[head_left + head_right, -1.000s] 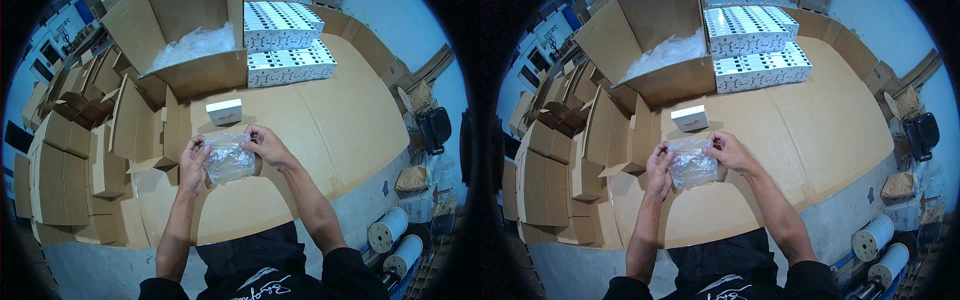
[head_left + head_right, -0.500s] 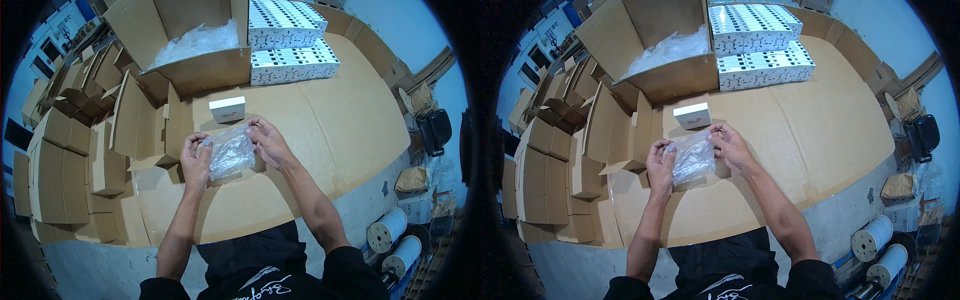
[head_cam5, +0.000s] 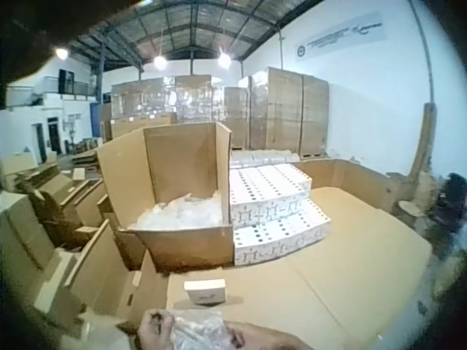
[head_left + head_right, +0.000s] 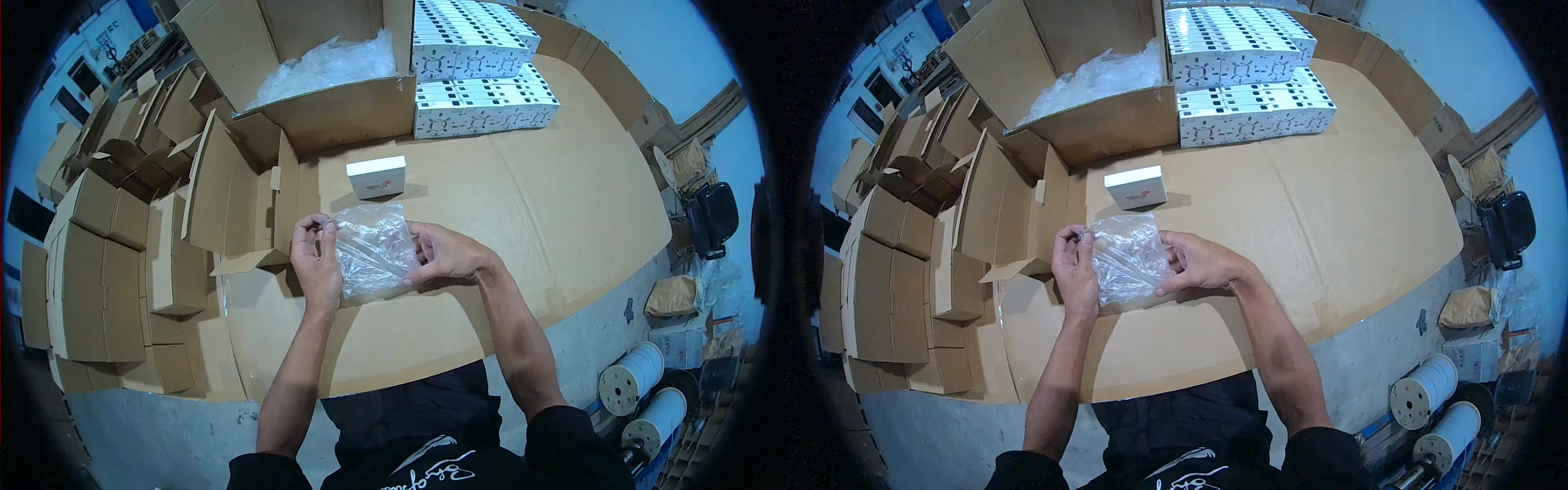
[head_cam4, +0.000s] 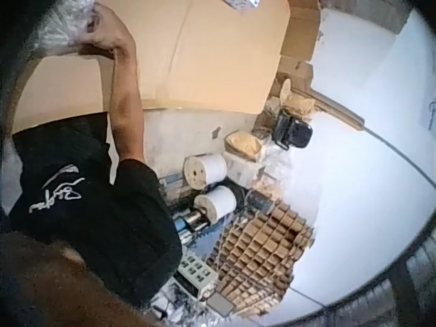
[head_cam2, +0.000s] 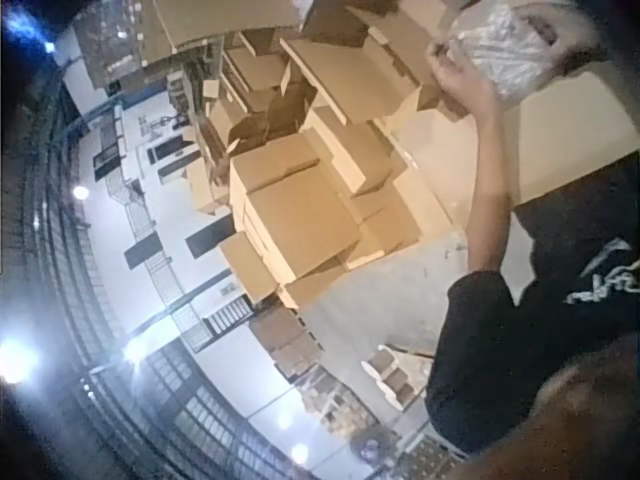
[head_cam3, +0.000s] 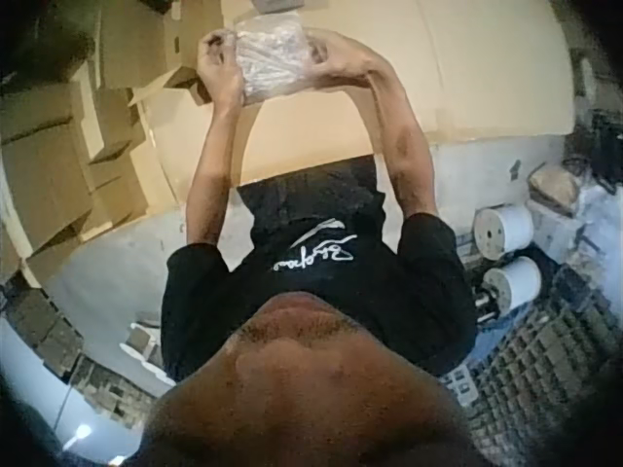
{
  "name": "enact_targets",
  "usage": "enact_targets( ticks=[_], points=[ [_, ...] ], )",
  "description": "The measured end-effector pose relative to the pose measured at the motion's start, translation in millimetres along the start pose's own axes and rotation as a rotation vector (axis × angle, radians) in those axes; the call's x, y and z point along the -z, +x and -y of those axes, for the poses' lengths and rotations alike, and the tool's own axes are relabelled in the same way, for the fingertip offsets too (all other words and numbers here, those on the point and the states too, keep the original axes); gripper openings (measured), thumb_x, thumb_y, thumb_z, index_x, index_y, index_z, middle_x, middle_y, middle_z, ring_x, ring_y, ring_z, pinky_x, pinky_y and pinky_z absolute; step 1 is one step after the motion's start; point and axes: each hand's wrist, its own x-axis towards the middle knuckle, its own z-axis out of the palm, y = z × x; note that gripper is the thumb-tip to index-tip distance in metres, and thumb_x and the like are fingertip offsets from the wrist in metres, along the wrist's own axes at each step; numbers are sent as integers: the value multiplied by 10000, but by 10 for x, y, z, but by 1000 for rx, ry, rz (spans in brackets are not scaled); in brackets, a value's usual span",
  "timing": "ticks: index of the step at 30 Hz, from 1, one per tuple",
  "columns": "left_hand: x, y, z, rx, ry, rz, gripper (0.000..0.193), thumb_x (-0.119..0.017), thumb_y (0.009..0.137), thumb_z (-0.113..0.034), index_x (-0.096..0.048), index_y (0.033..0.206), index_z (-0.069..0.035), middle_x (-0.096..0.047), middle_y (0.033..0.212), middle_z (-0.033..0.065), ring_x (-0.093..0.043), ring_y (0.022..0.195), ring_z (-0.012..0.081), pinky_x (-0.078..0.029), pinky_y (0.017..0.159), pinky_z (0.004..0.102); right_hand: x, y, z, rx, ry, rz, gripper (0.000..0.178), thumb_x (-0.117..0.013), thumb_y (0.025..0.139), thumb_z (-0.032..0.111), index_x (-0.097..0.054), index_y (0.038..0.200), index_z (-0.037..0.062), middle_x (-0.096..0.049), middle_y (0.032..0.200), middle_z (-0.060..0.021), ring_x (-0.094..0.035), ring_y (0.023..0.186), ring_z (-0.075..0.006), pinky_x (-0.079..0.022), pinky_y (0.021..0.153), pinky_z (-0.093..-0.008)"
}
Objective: Packaging small white boxes into plastic bags and placing them into larger shipping boxes.
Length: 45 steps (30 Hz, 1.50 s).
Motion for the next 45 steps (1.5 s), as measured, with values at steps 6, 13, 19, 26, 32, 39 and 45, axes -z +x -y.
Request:
enact_targets(
  ticks=[6, 13, 19, 26, 32, 39, 45],
  points=[
    [-19, -38, -7, 20, 47, 97, 168, -632, 990, -53, -552, 1132, -15, -606, 1022, 52, -580, 959, 120, -470, 887, 266, -36, 150, -131, 119, 107, -306, 277, -711, 951, 133, -672, 1177, -22, -721, 1006, -46, -654, 833, -87, -532, 733, -239],
    [-54, -29, -137, 28, 11, 31, 154, -626, 997, -59, -542, 1118, -14, -602, 978, 46, -570, 930, 101, -469, 850, 259, 103, 35, -82, 22, 111, -277, 298, -695, 951, 88, -654, 1215, -44, -730, 981, -82, -681, 847, -105, -568, 776, -264],
    [71, -35, -247, -1, 76, 68, 286, -624, 945, -4, -514, 1206, -44, -627, 985, 70, -614, 986, 175, -512, 899, 332, 187, -116, 34, 58, 437, -285, 234, -686, 951, 100, -656, 1131, -46, -730, 1008, -113, -714, 905, -160, -587, 798, -306],
    [67, -51, -258, -688, 627, 510, 299, -722, 763, 16, -687, 1055, -41, -706, 1035, 117, -658, 1064, 321, -538, 916, 412, 213, -17, -108, -119, 362, -182, 314, -673, 967, 161, -616, 1210, -29, -706, 1053, -107, -695, 873, -144, -571, 705, -263],
    [-25, -166, -92, 19, 179, 188, 115, -671, 973, -118, -659, 991, -5, -676, 889, 43, -628, 798, 95, -535, 694, 278, 109, -31, 1, 513, -174, -438, 531, -738, 900, 147, -497, 1367, 72, -610, 1212, -66, -606, 936, -134, -499, 795, -248],
    [-93, -141, -69, -55, 169, 99, 151, -663, 998, -166, -590, 1019, -36, -608, 823, -5, -560, 739, 63, -481, 642, 235, -461, 328, -250, 431, -147, -705, 140, -653, 993, 127, -625, 1069, 14, -626, 803, 33, -547, 648, -37, -445, 570, -213],
    [128, -22, -120, 213, -110, 96, 251, -681, 991, -250, -542, 1040, -46, -604, 883, 0, -540, 749, 62, -460, 655, 230, -321, 231, -124, 532, -109, -680, 167, -643, 1005, 141, -634, 1082, -6, -628, 855, 23, -530, 727, -34, -438, 629, -220]
  ],
)
